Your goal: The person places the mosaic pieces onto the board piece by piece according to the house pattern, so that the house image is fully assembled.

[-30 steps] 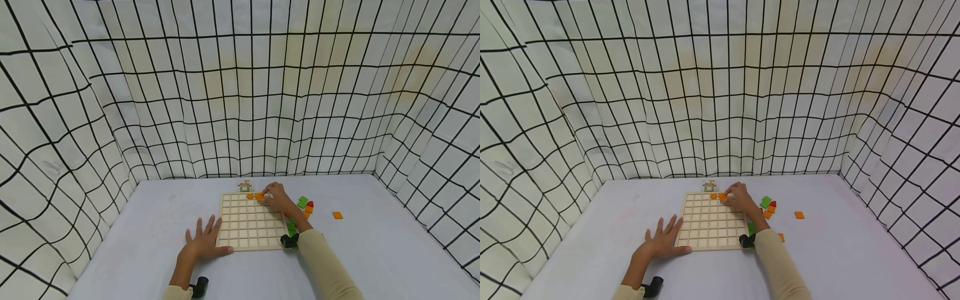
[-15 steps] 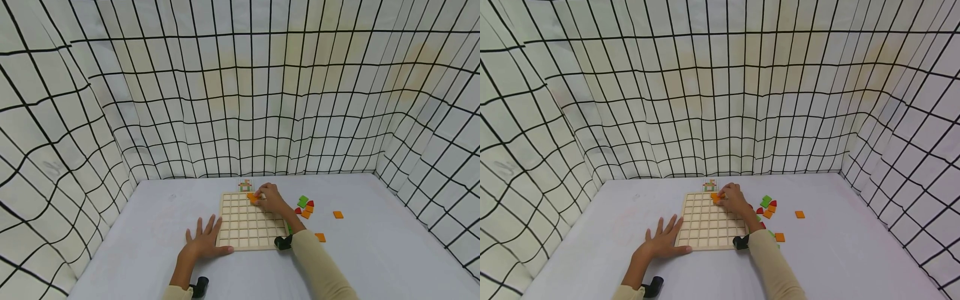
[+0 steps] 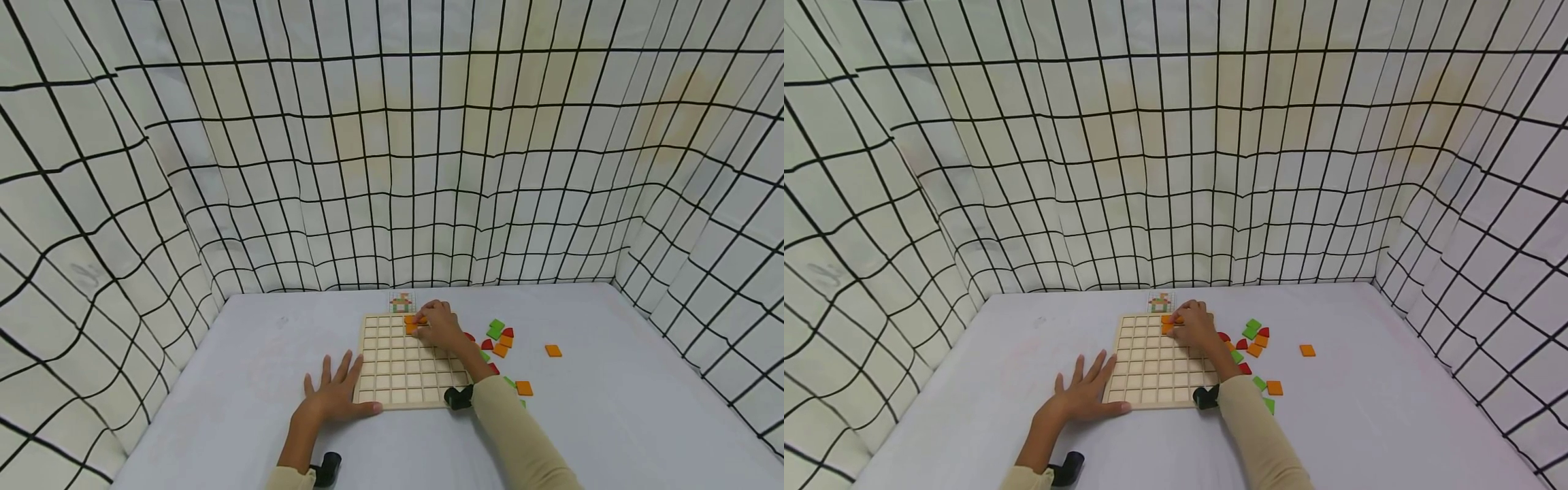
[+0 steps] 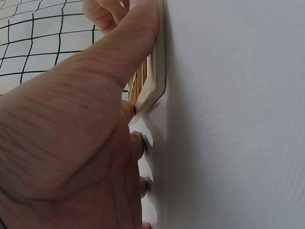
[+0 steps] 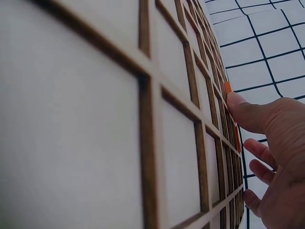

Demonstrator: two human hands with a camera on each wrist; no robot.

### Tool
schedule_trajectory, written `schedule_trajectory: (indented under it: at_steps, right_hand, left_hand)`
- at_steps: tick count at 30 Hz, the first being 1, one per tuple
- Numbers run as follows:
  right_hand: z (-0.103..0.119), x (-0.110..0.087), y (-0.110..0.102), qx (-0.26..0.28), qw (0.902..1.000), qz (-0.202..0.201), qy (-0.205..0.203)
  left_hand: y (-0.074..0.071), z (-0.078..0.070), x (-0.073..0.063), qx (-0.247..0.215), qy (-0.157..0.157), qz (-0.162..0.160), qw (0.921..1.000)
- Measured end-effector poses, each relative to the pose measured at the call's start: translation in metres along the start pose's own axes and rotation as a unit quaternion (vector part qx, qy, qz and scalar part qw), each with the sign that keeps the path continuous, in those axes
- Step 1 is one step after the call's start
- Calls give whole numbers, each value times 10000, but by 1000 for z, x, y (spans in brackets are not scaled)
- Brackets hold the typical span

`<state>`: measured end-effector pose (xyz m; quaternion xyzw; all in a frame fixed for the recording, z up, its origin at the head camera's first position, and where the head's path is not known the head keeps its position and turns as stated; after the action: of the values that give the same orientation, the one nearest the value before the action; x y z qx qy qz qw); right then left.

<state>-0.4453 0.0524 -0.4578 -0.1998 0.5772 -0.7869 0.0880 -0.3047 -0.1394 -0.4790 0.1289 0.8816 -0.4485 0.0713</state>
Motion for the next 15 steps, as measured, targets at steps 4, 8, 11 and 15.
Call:
schedule_trajectory:
  at_steps: [4,8,11,15]
  right_hand:
    - [0,0,1,74,10000,-12,20]
    - [1,0,0,174,9998,1,45]
    - [1,0,-1,214,9997,10,70]
    - [1,0,-1,234,9997,31,98]
  left_hand:
    - [0,0,0,-44,23,-1,10000]
    - [1,-1,0,-59,15,17,10000]
    - [0,-1,-1,-65,14,11,10000]
    - [-1,-2,-2,-77,27,1,10000]
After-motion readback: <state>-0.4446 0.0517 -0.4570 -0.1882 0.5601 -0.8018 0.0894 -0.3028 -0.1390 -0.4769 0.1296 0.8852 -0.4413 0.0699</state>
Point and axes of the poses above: each hand's wrist, its own x-axis towards the middle knuckle, its own y-axis out of the palm, z = x × y, the point moved 10 cm from there along x, towards the middle knuckle, and after that the axes turned 13 degrees about -x, right-handed, at the moved point
